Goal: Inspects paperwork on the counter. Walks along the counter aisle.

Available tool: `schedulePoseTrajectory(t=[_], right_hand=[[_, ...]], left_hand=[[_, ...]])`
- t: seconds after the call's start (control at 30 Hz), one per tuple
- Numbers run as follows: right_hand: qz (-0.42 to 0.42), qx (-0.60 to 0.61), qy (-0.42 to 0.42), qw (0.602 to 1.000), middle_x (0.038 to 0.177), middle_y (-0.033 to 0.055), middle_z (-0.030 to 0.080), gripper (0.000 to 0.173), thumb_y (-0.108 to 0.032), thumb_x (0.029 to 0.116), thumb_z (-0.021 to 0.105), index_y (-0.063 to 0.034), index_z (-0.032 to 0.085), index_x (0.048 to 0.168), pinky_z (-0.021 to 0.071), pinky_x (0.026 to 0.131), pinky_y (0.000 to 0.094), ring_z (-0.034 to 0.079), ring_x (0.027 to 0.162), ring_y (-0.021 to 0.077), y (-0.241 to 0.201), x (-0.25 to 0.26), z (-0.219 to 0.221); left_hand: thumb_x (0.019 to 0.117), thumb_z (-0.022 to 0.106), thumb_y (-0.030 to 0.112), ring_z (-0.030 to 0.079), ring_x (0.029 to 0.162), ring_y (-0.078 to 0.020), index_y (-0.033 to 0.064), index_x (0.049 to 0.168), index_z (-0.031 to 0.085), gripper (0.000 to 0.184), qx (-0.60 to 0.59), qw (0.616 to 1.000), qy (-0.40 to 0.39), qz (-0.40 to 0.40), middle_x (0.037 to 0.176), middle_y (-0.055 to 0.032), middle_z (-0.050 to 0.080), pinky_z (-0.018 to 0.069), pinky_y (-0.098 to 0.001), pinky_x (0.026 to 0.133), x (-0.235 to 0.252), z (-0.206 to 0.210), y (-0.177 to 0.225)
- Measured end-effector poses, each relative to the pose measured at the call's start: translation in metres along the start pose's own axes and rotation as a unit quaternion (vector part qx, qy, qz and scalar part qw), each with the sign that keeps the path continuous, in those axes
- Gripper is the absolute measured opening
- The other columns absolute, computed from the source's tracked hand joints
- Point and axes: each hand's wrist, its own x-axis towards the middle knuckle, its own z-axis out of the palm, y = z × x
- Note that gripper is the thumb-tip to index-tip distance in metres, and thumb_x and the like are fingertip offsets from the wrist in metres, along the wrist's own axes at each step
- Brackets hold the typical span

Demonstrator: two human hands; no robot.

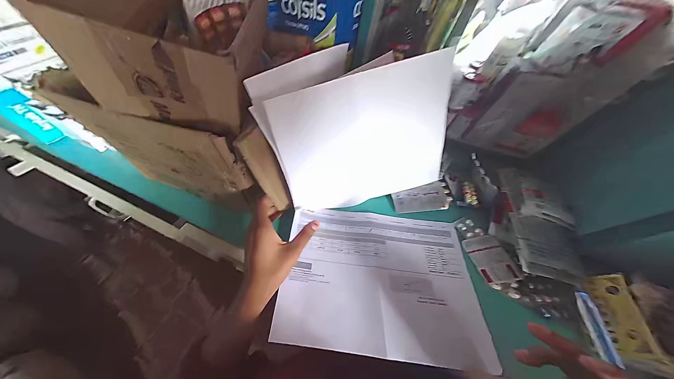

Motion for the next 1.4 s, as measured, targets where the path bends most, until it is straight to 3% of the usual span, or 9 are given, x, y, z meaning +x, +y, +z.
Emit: schedulePoseTrajectory(t=[0.1, 0.23, 0.37, 0.5, 0.73, 0.97, 1.07, 1.27, 1.4], right_hand=[[0.015, -0.039, -0.021, 0.999, 0.114, -0.0168, 0.075, 0.034, -0.037, 0.1118, 0.037, -0.0298, 0.068, 0.126, 0.0591, 0.079, 0.0153, 0.072, 0.093, -0.0019, -0.001, -0.001, 0.001], [0.02, -0.172, -0.138, 0.975, 0.115, 0.0042, 0.075, 0.035, -0.036, 0.11, 0.043, -0.0088, 0.065, 0.111, 0.0533, 0.096, 0.0209, 0.068, 0.112, 0.0066, 0.006, -0.011, 0.01], [-0.022, -0.288, -0.245, 0.926, 0.129, 0.0037, 0.072, 0.045, -0.056, 0.0984, 0.055, -0.018, 0.07, 0.119, 0.0464, 0.105, 0.0409, 0.062, 0.126, 0.0223, 0.021, -0.02, 0.025], [-0.011, -0.29, -0.27, 0.918, 0.13, -0.0027, 0.072, 0.047, -0.061, 0.0937, 0.058, -0.0222, 0.073, 0.115, 0.0424, 0.107, 0.0464, 0.061, 0.129, 0.0223, 0.026, -0.027, 0.024], [-0.006, -0.264, -0.267, 0.927, 0.128, -0.0064, 0.072, 0.043, -0.059, 0.0925, 0.062, -0.0245, 0.071, 0.116, 0.0385, 0.107, 0.0406, 0.059, 0.129, 0.0161, 0.03, -0.029, 0.018], [0.083, -0.16, -0.111, 0.977, 0.128, 0.0123, 0.07, 0.036, -0.022, 0.097, 0.066, -0.0004, 0.062, 0.126, 0.0494, 0.103, 0.0254, 0.064, 0.121, 0.0126, 0.031, -0.024, 0.035], [0.107, -0.072, -0.044, 0.991, 0.137, 0.0103, 0.065, 0.036, -0.026, 0.1056, 0.054, 0.0003, 0.056, 0.13, 0.053, 0.104, 0.0279, 0.061, 0.128, 0.012, 0.034, -0.019, 0.037], [0.163, 0.052, 0.139, 0.975, 0.118, -0.0158, 0.071, 0.032, -0.041, 0.1058, 0.049, -0.0213, 0.063, 0.127, 0.0576, 0.092, 0.0233, 0.067, 0.11, 0.0029, 0.025, -0.004, 0.022], [0.135, 0.039, 0.171, 0.975, 0.125, -0.0044, 0.072, 0.034, -0.034, 0.1094, 0.037, -0.0145, 0.059, 0.126, 0.0596, 0.091, 0.0304, 0.07, 0.113, 0.0135, 0.02, 0.012, -0.017]], left_hand=[[0.0912, 0.07, 0.045, 0.069, 0.102, -0.0423, -0.0101, 0.127, 0.059, 0.067, 0.141, 0.987, -0.071, 0.0, 0.114, -0.0284, 0.068, 0.0541, -0.062, 0.087, 0.002, -0.019, 0.002], [0.0964, 0.057, 0.043, 0.072, 0.085, -0.0269, 0.0037, 0.102, 0.077, 0.044, 0.159, 0.982, -0.072, 0.072, 0.093, -0.0135, 0.074, 0.0569, -0.0484, 0.075, -0.007, -0.02, -0.015], [0.0964, 0.059, 0.039, 0.068, 0.112, -0.0406, -0.0049, 0.136, 0.059, 0.059, 0.115, 0.989, -0.078, 0.047, 0.122, -0.025, 0.069, 0.0514, -0.0608, 0.094, -0.002, 0.0, -0.006], [0.0899, 0.068, 0.029, 0.059, 0.127, -0.0204, -0.005, 0.145, 0.044, 0.069, -0.055, 0.993, -0.102, -0.019, 0.136, -0.0203, 0.059, 0.0488, -0.0361, 0.108, 0.027, 0.02, -0.011], [0.0855, 0.066, 0.008, 0.064, 0.101, 0.0019, -0.0039, 0.137, 0.045, 0.056, -0.176, 0.983, -0.048, 0.012, 0.114, -0.0028, 0.065, 0.0545, -0.0182, 0.086, 0.037, 0.022, 0.023], [0.0908, 0.074, 0.024, 0.063, 0.107, 0.0101, 0.0312, 0.117, 0.068, 0.028, -0.232, 0.952, -0.063, 0.189, 0.112, 0.0262, 0.07, 0.0548, -0.017, 0.094, -0.006, 0.0, -0.024], [0.0984, 0.066, 0.02, 0.062, 0.11, 0.004, 0.0143, 0.115, 0.069, 0.018, -0.276, 0.921, -0.165, 0.219, 0.114, 0.0084, 0.07, 0.0511, -0.0211, 0.097, -0.008, -0.013, -0.052], [0.1042, 0.047, 0.027, 0.055, 0.128, -0.0084, 0.0312, 0.093, 0.075, 0.03, -0.024, 0.9, -0.194, 0.39, 0.108, 0.0128, 0.073, 0.0157, -0.0423, 0.123, 0.01, -0.021, -0.04], [0.1005, 0.049, 0.014, 0.047, 0.141, -0.0206, 0.029, 0.091, 0.079, 0.034, -0.001, 0.916, -0.19, 0.354, 0.122, 0.0064, 0.072, 0.0171, -0.0492, 0.126, 0.01, -0.021, -0.057]])
